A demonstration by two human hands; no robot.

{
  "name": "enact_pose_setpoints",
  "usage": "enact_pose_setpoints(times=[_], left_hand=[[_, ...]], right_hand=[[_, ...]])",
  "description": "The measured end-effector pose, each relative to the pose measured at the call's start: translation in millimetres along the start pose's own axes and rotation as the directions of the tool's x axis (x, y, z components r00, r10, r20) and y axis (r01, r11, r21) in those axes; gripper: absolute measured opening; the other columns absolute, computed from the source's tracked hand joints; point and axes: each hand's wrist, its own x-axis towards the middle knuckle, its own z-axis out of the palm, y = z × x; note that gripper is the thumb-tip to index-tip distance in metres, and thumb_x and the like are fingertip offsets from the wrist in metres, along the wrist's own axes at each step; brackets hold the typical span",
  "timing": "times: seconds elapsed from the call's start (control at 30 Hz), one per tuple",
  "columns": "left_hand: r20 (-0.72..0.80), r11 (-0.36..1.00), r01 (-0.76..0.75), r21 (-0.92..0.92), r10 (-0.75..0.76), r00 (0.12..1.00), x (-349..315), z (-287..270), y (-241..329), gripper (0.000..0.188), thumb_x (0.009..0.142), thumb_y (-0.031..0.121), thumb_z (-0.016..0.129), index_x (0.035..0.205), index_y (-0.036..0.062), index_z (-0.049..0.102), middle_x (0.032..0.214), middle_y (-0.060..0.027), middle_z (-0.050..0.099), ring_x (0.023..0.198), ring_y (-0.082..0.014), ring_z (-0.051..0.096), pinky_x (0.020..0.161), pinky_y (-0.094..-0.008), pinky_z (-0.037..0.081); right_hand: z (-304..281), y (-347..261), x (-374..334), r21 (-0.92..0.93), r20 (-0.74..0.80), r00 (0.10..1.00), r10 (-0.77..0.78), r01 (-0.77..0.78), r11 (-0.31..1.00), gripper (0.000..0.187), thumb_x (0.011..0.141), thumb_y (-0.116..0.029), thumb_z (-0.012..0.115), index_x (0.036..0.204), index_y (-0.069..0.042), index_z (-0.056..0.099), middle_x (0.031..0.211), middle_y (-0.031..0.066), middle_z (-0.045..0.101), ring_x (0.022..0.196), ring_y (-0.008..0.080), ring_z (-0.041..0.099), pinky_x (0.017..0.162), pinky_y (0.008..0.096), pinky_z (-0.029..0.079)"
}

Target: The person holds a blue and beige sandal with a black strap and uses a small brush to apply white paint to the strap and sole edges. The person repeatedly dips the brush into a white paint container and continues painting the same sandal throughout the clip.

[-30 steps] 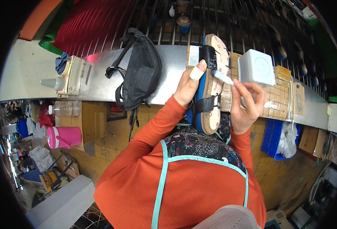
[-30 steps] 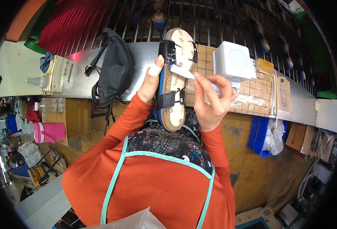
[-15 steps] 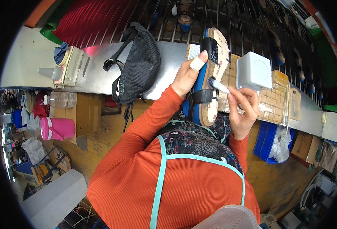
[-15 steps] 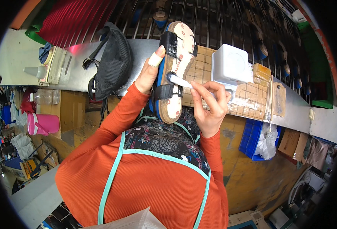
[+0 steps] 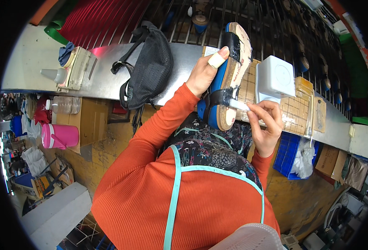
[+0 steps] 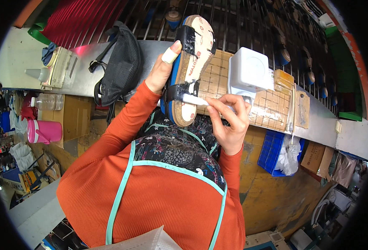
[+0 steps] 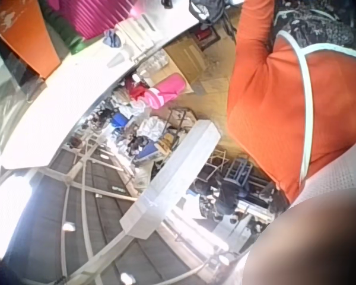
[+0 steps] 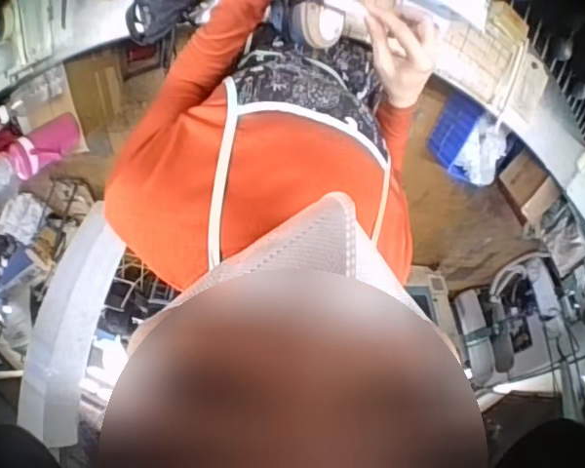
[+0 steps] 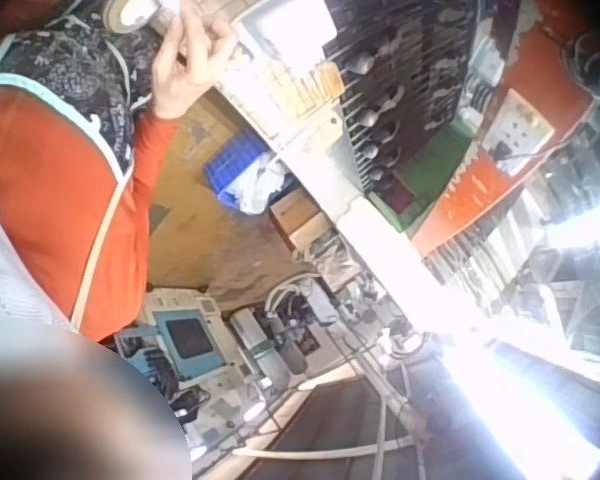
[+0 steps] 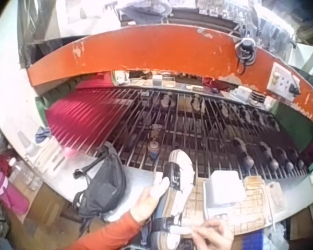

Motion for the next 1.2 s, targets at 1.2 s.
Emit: enact_pose_setpoints(times=[1.2], left_hand=[[0.093,0.99,-0.009,-0.141,0.022,0.995,3.4,11.7,-2.5,0.066,0.09,0.059,0.056,0.108,-0.0041,0.065,0.092,-0.0096,0.068,0.078,-0.0124,0.065,0.071,-0.0242,0.052]], right_hand=[[0.6,5.9,14.1,0.094,-0.182,0.983,0.025,-0.008,0.996,0.018,0.08,0.001,0.072,0.097,-0.003,0.074,0.093,0.0071,0.059,0.078,0.0142,0.056,0.065,0.0234,0.047]])
